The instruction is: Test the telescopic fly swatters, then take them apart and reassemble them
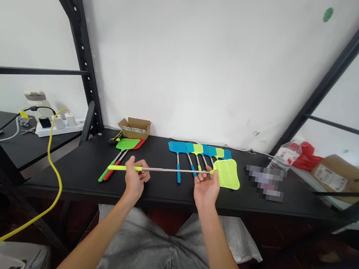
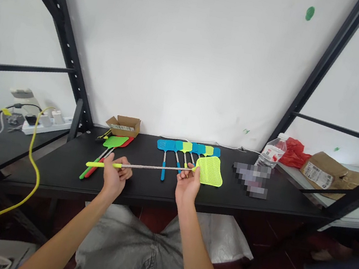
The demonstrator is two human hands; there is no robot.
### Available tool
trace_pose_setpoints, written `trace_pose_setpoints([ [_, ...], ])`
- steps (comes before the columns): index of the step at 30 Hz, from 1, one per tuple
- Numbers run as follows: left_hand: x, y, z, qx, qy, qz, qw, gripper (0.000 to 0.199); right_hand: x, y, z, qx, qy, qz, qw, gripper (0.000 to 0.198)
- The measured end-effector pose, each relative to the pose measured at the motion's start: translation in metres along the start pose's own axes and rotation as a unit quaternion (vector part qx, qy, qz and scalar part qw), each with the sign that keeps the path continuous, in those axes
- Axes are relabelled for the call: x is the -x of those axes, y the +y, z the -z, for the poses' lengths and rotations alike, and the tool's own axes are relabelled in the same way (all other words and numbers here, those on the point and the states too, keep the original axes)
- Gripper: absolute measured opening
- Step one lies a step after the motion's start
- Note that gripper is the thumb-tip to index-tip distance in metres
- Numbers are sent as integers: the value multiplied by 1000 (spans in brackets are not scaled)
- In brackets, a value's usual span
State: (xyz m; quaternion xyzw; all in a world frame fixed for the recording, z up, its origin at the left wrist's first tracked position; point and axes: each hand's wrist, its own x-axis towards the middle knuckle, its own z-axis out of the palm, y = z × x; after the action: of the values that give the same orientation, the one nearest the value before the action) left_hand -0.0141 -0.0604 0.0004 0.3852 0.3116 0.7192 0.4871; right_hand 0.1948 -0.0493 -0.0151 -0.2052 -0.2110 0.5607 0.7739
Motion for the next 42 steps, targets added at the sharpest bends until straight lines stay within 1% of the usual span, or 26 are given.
trace_pose_setpoints([
  [1, 0, 1, 1, 19, 28, -11, 999, 54, 0, -1, 0, -8, 0, -5, 1000, 32],
  [3, 0, 3, 2, 37, 60, -24, 997, 53, 1, -3, 1, -21, -1, -8, 1000, 35],
  [7, 0, 0, 3, 24, 76, -31, 996, 51, 2, -1, 0, -24, 14, 18, 999, 40],
  [10, -2, -2, 4, 21, 77, -32, 996, 46, 2, 1, -2, -3, 19, 38, 999, 41],
  [15, -3, -3, 4, 24, 57, -18, 998, 42, 3, 2, -5, 30, 19, 57, 998, 44],
  [21, 0, -6, 3, -52, 1, -18, 998, 45, 5, 5, -7, 67, 0, 63, 996, 43],
  [24, -1, -10, 4, -75, -28, -7, 997, 45, 5, 7, -7, 79, -15, 57, 995, 43],
  [30, -2, -11, 2, -71, -55, 25, 996, 48, 5, 6, -7, 78, -39, 39, 995, 41],
  [32, -2, -8, 0, -52, -38, 25, 998, 50, 6, 5, -7, 72, -41, 25, 996, 40],
  [34, -1, -4, -1, -9, 9, 3, 1000, 51, 6, 4, -6, 50, -28, 12, 998, 40],
  [37, -1, 2, -1, 53, 83, -33, 995, 51, 5, 2, -4, 16, -7, 7, 1000, 42],
  [40, 0, 3, 0, 70, 111, -45, 990, 50, 2, 3, -2, 7, 6, 12, 1000, 44],
  [42, 0, 2, 1, 72, 122, -53, 989, 50, 0, 5, -2, 7, 35, 28, 999, 45],
])
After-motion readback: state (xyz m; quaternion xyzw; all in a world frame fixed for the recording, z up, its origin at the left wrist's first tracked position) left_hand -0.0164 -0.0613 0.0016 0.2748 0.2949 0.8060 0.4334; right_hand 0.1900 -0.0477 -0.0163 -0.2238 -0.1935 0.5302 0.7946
